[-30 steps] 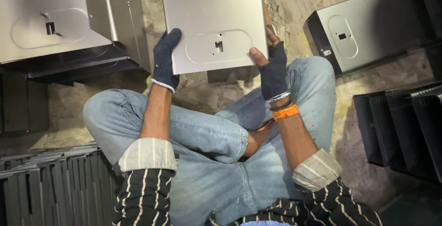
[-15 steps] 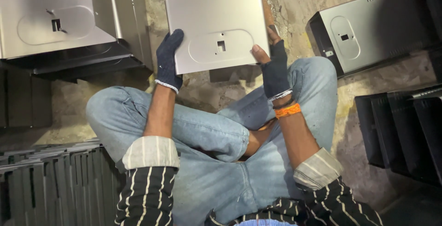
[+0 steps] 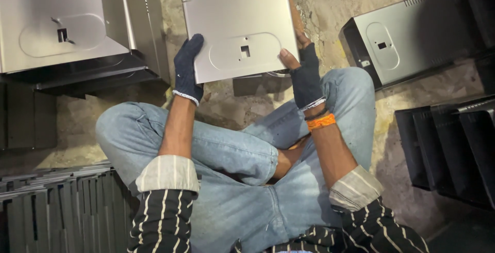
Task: The person sits on the workshop floor assembling metal enclosure panels. They pick screws from a bowl, position a small metal plate against a panel, and hammer the fasteners in, then stack the finished panel with other completed enclosures.
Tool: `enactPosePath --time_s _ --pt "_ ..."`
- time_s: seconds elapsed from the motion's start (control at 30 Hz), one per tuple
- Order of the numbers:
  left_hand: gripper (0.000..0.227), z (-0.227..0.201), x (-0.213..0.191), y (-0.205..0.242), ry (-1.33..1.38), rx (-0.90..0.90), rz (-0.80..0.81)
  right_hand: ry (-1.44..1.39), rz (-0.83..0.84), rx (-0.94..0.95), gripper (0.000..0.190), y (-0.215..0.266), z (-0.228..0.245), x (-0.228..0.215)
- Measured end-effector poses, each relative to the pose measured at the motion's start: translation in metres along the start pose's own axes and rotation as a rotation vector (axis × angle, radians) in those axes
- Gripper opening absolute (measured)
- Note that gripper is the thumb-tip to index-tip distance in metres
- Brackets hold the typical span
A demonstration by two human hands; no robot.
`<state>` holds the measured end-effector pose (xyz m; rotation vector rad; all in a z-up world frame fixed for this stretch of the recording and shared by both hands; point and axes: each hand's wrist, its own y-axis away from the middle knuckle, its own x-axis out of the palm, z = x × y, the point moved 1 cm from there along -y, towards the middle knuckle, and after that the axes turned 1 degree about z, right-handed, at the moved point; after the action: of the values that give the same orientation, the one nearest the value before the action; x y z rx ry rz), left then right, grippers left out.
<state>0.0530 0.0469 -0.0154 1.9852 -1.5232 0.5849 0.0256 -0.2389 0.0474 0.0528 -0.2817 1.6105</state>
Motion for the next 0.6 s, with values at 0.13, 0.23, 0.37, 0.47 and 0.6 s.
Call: enactPosePath --time_s 0.13,0.23,0.37,0.47,0.6 --pt "0.031 0.002 -0.004 0.002 0.037 -0.013 0.022 0.058 -0.006 -0.021 0.058 0.001 -0.002 -0.001" --pt "0.033 0.010 -0.013 -0.005 -0.025 0.039 -0.002 0.103 -0.018 -0.012 0.057 0.002 -0.001 -0.001" --pt "0.033 0.007 -0.011 -0.003 -0.048 0.032 -0.004 0.083 -0.026 0.002 0.058 0.003 -0.004 -0.002" --pt "0.033 0.001 -0.003 0.000 -0.043 0.000 -0.021 0.071 -0.033 0.010 0.059 0.002 -0.003 -0.002" --pt "0.031 0.004 -0.006 0.000 -0.048 0.000 -0.013 0.056 -0.031 0.021 0.059 0.003 0.003 0.002"
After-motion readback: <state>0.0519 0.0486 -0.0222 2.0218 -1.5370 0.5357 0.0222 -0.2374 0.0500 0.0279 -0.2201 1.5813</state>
